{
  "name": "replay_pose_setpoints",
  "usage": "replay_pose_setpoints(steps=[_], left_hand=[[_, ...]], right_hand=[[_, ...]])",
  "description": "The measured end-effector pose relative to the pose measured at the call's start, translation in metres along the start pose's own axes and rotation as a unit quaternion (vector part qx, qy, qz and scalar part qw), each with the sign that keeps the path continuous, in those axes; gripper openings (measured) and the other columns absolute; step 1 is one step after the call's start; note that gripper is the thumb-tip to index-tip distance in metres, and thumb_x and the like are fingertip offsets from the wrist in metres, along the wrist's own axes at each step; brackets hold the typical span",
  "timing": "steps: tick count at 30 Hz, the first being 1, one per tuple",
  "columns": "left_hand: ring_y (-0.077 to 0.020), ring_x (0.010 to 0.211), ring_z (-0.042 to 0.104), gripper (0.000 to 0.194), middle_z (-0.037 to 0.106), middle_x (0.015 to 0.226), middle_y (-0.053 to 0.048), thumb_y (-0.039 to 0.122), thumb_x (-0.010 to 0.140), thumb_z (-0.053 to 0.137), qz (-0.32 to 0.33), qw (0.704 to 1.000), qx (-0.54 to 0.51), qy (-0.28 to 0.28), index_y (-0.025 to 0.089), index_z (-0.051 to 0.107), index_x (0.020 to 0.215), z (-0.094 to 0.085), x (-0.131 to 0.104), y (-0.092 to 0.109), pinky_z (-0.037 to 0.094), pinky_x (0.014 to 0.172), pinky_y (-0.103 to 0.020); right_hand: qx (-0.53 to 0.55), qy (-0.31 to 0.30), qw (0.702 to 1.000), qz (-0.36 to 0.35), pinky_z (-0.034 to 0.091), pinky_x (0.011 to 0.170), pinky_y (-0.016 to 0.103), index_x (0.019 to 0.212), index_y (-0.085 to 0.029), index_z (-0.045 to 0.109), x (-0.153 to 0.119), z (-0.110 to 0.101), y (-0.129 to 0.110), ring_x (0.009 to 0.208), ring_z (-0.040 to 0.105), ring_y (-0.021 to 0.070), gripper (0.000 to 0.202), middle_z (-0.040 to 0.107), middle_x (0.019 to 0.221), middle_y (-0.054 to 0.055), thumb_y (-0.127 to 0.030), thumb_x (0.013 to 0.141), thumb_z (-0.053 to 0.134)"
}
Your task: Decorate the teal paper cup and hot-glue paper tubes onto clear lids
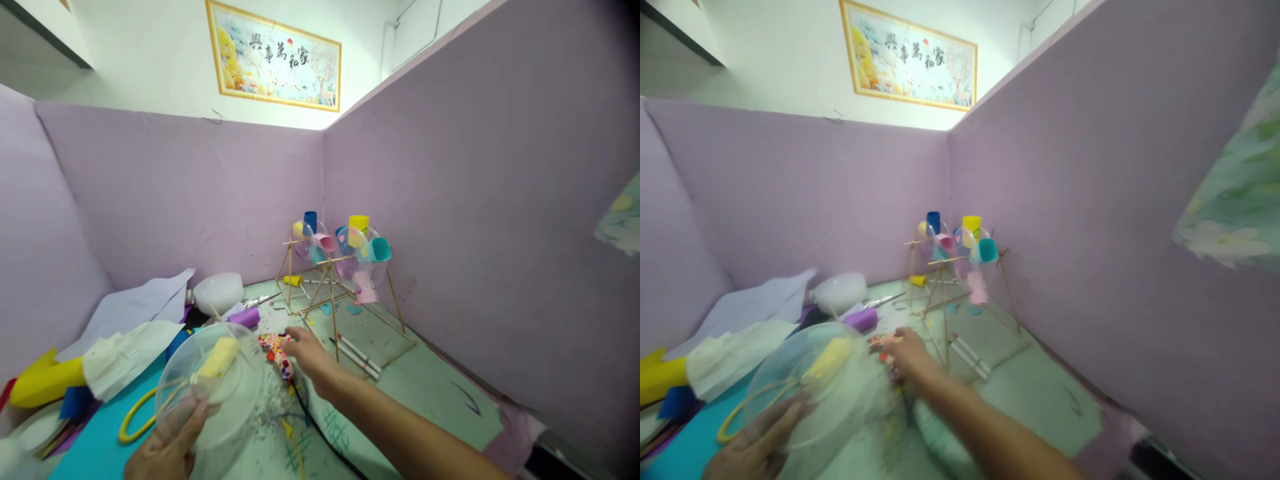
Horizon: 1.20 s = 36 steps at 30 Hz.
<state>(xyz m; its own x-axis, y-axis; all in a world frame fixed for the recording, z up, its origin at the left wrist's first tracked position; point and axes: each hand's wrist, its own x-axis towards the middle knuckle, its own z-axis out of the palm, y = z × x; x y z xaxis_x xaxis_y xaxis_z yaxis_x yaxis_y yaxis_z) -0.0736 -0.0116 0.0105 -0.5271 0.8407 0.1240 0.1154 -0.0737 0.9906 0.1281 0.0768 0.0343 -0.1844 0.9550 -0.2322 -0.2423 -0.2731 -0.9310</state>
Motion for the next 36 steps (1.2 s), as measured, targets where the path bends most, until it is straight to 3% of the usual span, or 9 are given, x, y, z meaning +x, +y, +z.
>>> replay_pose_setpoints(steps=[2, 8, 12, 16, 18, 29, 36], left_hand=[[-0.0254, 0.076, 0.066, 0.023, 0.074, 0.086, -0.007, 0.038, 0.052, 0.077, -0.075, 0.995, -0.058, -0.008, 0.021, 0.073, 0.066, 0.008, -0.007, 0.006, 0.050, 0.054, -0.029], [-0.0112, 0.045, 0.049, 0.038, 0.072, 0.068, -0.008, 0.043, 0.048, 0.080, -0.102, 0.993, -0.056, -0.033, 0.013, 0.072, 0.071, 0.023, -0.022, 0.009, 0.028, 0.037, -0.020], [-0.0124, 0.051, 0.054, 0.033, 0.071, 0.064, -0.008, 0.037, 0.048, 0.081, -0.100, 0.990, -0.069, -0.073, 0.013, 0.072, 0.069, 0.025, -0.026, 0.012, 0.036, 0.043, -0.020], [-0.0018, 0.035, 0.030, 0.040, 0.073, 0.071, -0.010, 0.049, 0.059, 0.073, -0.135, 0.973, -0.125, -0.142, 0.012, 0.072, 0.076, 0.022, -0.026, 0.018, 0.019, 0.034, -0.018], [-0.0025, 0.035, 0.029, 0.049, 0.073, 0.074, -0.013, 0.058, 0.063, 0.066, -0.151, 0.960, -0.167, -0.165, 0.012, 0.072, 0.076, 0.020, -0.025, 0.019, 0.015, 0.033, -0.019], [-0.0026, 0.038, 0.032, 0.049, 0.072, 0.073, -0.012, 0.057, 0.073, 0.059, -0.141, 0.954, -0.179, -0.196, 0.011, 0.074, 0.077, 0.016, -0.022, 0.012, 0.019, 0.036, -0.017], [-0.0047, 0.040, 0.037, 0.037, 0.073, 0.073, -0.012, 0.046, 0.069, 0.067, -0.168, 0.933, -0.226, -0.222, 0.010, 0.072, 0.074, 0.013, -0.020, 0.018, 0.024, 0.035, -0.016]], right_hand=[[-0.007, 0.008, 0.999, -0.053, 0.045, 0.059, 0.023, 0.103, -0.018, 0.059, -0.014, -0.003, 0.000, 0.073, 0.062, 0.0134, 0.034, 0.066, 0.094, 0.004, -0.026, 0.073, 0.070], [-0.037, 0.011, 0.992, -0.119, 0.046, 0.050, 0.023, 0.092, -0.015, 0.060, -0.017, -0.009, 0.018, 0.068, 0.060, 0.0150, 0.043, 0.063, 0.084, 0.004, -0.039, 0.059, 0.075], [-0.069, 0.038, 0.985, -0.154, 0.040, 0.043, 0.018, 0.080, -0.015, 0.062, -0.011, -0.013, 0.027, 0.061, 0.055, 0.0115, 0.031, 0.061, 0.074, 0.000, -0.031, 0.057, 0.076], [-0.086, 0.042, 0.982, -0.163, 0.043, 0.042, 0.019, 0.082, -0.014, 0.064, -0.011, -0.018, 0.027, 0.059, 0.057, 0.0120, 0.027, 0.062, 0.073, 0.001, -0.026, 0.059, 0.074], [-0.087, 0.041, 0.982, -0.160, 0.047, 0.044, 0.021, 0.082, -0.015, 0.064, -0.013, -0.019, 0.026, 0.059, 0.059, 0.0132, 0.024, 0.063, 0.073, 0.001, -0.025, 0.061, 0.071], [-0.061, 0.035, 0.987, -0.146, 0.048, 0.042, 0.021, 0.074, -0.016, 0.062, -0.017, -0.017, 0.025, 0.056, 0.059, 0.0131, 0.017, 0.062, 0.064, -0.002, -0.023, 0.059, 0.066], [-0.063, 0.027, 0.988, -0.139, 0.048, 0.039, 0.021, 0.070, -0.018, 0.061, -0.017, -0.018, 0.026, 0.053, 0.057, 0.0125, 0.014, 0.061, 0.061, -0.003, -0.021, 0.056, 0.065]])
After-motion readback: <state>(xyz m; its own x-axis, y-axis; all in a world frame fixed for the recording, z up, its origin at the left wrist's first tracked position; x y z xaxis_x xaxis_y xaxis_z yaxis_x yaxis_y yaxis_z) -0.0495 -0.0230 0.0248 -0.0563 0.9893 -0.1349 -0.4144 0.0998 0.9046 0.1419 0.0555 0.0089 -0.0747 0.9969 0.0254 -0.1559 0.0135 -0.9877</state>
